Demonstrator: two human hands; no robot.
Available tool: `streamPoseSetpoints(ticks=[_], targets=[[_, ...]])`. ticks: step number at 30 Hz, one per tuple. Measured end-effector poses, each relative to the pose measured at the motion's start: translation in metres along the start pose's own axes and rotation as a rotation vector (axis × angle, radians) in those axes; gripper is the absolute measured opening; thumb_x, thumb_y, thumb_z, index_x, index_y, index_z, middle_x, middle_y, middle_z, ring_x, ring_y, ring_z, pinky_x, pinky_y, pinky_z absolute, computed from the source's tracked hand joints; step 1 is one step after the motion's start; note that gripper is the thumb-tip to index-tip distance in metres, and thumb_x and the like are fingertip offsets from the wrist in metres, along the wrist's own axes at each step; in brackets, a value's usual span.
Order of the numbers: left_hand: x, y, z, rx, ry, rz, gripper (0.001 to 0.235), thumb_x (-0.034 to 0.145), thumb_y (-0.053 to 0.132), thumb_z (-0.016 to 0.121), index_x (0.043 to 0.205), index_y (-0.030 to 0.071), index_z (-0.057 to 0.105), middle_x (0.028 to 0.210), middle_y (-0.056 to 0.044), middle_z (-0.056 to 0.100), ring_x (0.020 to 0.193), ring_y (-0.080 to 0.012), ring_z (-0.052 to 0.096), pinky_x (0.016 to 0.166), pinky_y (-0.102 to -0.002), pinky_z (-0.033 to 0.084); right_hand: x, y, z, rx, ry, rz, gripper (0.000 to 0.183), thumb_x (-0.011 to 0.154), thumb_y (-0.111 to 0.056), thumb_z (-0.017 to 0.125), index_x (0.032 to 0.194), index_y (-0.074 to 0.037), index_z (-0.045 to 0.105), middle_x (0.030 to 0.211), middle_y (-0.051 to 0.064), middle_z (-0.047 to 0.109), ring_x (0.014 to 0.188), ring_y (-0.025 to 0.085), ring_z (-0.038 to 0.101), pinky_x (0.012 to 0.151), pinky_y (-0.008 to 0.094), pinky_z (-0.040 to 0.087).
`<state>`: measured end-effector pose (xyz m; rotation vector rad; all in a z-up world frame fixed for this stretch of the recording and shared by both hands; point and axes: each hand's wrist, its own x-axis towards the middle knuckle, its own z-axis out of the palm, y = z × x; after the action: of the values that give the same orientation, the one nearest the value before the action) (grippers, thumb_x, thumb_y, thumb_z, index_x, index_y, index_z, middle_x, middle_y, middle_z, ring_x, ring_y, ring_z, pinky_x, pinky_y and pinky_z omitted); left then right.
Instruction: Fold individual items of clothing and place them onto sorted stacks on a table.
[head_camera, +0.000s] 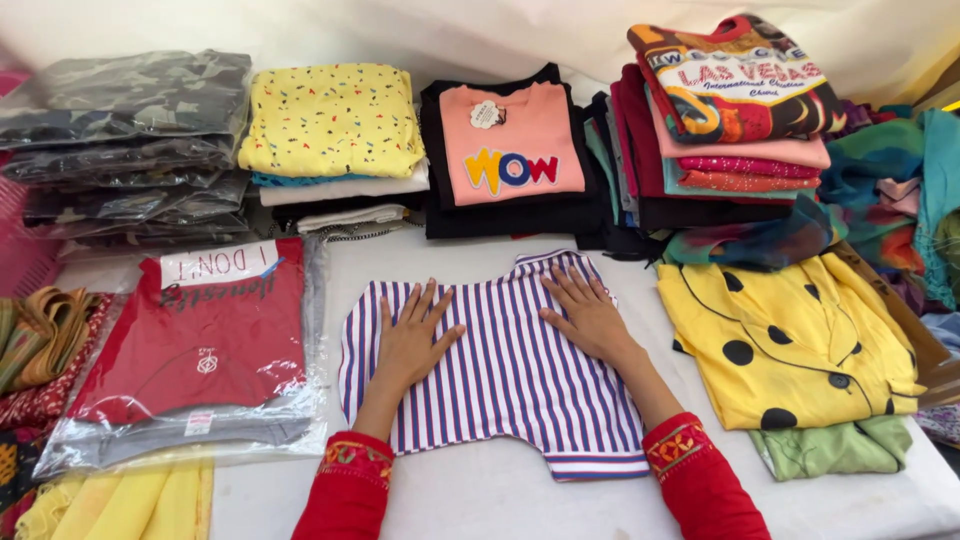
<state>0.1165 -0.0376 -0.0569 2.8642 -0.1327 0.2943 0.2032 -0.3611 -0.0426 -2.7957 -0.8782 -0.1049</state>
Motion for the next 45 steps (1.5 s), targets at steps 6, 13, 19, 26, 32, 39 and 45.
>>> streamPoseSetpoints(ticks=[6,13,19,26,32,39,45], targets=[[-0.028,0.012,-0.011,0.131,0.219,0.207,0.063,0.096,0.055,0.054,0.151,0.025,0.05,0.164,-0.011,0.034,0.152,-0.0331,0.028,0.118,-0.065,0.015,-0.019,-0.005,-0.004,0.01,0.125,-0.1,0.068,0.103,-0.052,0.042,0.159,-0.015,0.032,0.167,0.014,0.028,0.155,0.03,0.022,0.124,0.048,0.014],[-0.172,0.008,-0.065,-0.13,-0.063,0.34,0.053,0.084,0.047,0.079,0.124,0.014,0.068,0.127,-0.015,0.06,0.111,-0.0298,0.062,0.092,-0.044,0.049,-0.149,-0.028,-0.065,0.317,-0.369,0.11,0.039,0.093,-0.047,0.064,0.127,-0.03,0.074,0.152,-0.006,0.058,0.139,0.016,0.056,0.119,0.035,0.043],[-0.201,-0.033,-0.089,-0.165,0.082,0.233,0.03,0.08,0.027,0.078,0.105,0.011,0.076,0.113,-0.004,0.072,0.101,-0.0245,0.068,0.084,-0.039,0.053,-0.188,-0.039,-0.091,0.29,-0.271,-0.174,0.107,0.059,-0.056,0.097,0.152,-0.024,0.054,0.166,0.008,0.035,0.153,0.033,0.026,0.122,0.057,0.011],[-0.169,-0.039,-0.091,-0.416,0.017,-0.135,0.017,0.088,0.019,0.072,0.1,0.008,0.076,0.093,-0.005,0.076,0.087,-0.0212,0.072,0.078,-0.035,0.055,-0.16,-0.002,-0.086,0.339,-0.391,-0.207,0.09,0.069,-0.048,0.085,0.151,-0.025,0.055,0.157,0.002,0.047,0.149,0.024,0.035,0.122,0.045,0.024],[-0.149,-0.033,-0.078,-0.613,0.045,-0.539,0.024,0.095,0.032,0.071,0.11,0.014,0.079,0.083,-0.003,0.079,0.074,-0.0102,0.072,0.069,-0.027,0.054,-0.139,0.057,-0.017,0.786,-0.283,0.238,0.045,0.087,-0.038,0.069,0.124,-0.014,0.074,0.114,0.004,0.081,0.106,0.019,0.073,0.101,0.035,0.054],[-0.155,-0.032,-0.086,-0.635,0.054,-0.491,0.066,0.075,0.034,0.085,0.136,0.027,0.062,0.088,0.004,0.079,0.074,-0.0115,0.071,0.07,-0.028,0.056,-0.135,0.02,-0.041,1.001,-0.078,0.289,0.05,0.093,-0.029,0.067,0.139,-0.014,0.06,0.092,0.002,0.07,0.083,0.008,0.06,0.076,0.027,0.05],[-0.155,-0.03,-0.084,-0.609,0.05,-0.525,0.072,0.073,0.033,0.087,0.14,0.03,0.059,0.087,0.002,0.081,0.072,-0.0122,0.073,0.069,-0.029,0.058,-0.131,0.004,-0.038,0.991,0.07,0.32,0.062,0.087,-0.017,0.075,0.144,-0.012,0.05,0.083,0.0,0.072,0.076,0.005,0.06,0.069,0.021,0.049]])
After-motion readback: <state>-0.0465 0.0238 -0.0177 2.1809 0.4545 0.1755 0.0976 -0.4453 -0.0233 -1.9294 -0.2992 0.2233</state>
